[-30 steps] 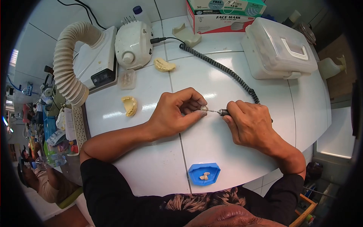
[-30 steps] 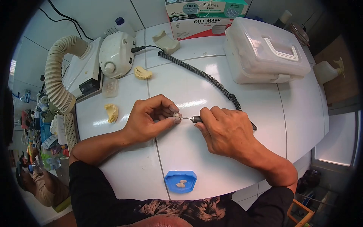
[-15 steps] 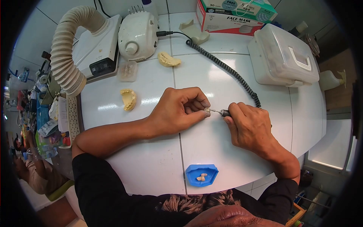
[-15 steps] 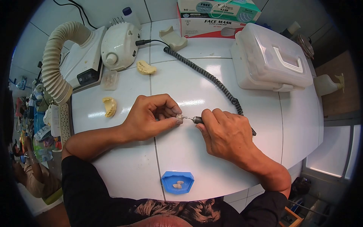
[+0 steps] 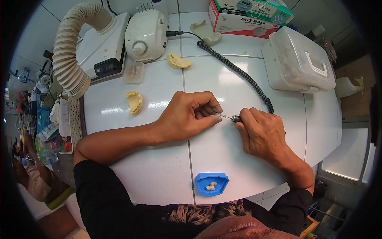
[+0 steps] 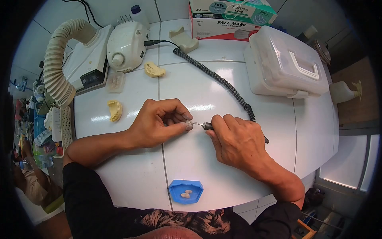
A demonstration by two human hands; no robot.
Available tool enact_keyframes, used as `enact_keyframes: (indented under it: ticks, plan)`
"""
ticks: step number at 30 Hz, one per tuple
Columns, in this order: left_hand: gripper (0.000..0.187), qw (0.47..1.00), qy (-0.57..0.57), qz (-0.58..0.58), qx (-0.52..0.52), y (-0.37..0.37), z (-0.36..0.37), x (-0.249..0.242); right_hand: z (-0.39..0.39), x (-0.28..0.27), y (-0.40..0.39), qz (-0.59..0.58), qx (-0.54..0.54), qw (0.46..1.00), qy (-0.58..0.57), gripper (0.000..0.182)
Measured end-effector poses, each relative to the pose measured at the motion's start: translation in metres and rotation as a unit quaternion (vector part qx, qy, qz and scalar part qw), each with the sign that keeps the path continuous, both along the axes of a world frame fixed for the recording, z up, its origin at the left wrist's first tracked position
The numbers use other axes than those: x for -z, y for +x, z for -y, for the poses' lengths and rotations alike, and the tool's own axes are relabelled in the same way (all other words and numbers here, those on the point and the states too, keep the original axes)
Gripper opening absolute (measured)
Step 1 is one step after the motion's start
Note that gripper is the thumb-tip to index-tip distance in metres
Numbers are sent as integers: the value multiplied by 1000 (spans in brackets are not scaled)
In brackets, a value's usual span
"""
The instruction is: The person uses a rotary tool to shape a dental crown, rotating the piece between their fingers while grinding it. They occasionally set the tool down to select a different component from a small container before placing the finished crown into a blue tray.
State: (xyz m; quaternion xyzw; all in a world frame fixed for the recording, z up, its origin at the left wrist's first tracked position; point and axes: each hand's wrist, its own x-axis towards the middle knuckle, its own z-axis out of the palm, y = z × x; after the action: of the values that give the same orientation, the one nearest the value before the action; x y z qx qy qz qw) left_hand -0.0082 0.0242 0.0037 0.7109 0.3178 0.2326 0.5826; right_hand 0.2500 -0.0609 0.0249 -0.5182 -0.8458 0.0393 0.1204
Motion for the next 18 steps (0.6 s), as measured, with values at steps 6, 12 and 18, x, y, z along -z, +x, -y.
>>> enact_keyframes:
  ticks: [6,12,18]
  plan:
    - [20,1000,-3,-6,-2,1,0,0,0,0,-1,7,1,1000,-1,24]
    - [21,1000,-12,-11,3,1,0,2,0,2,-1,8,10,1000,-7,24]
    - [21,1000,-6,-18,6,1,-1,0,0,1,-1,8,4,1000,-1,24]
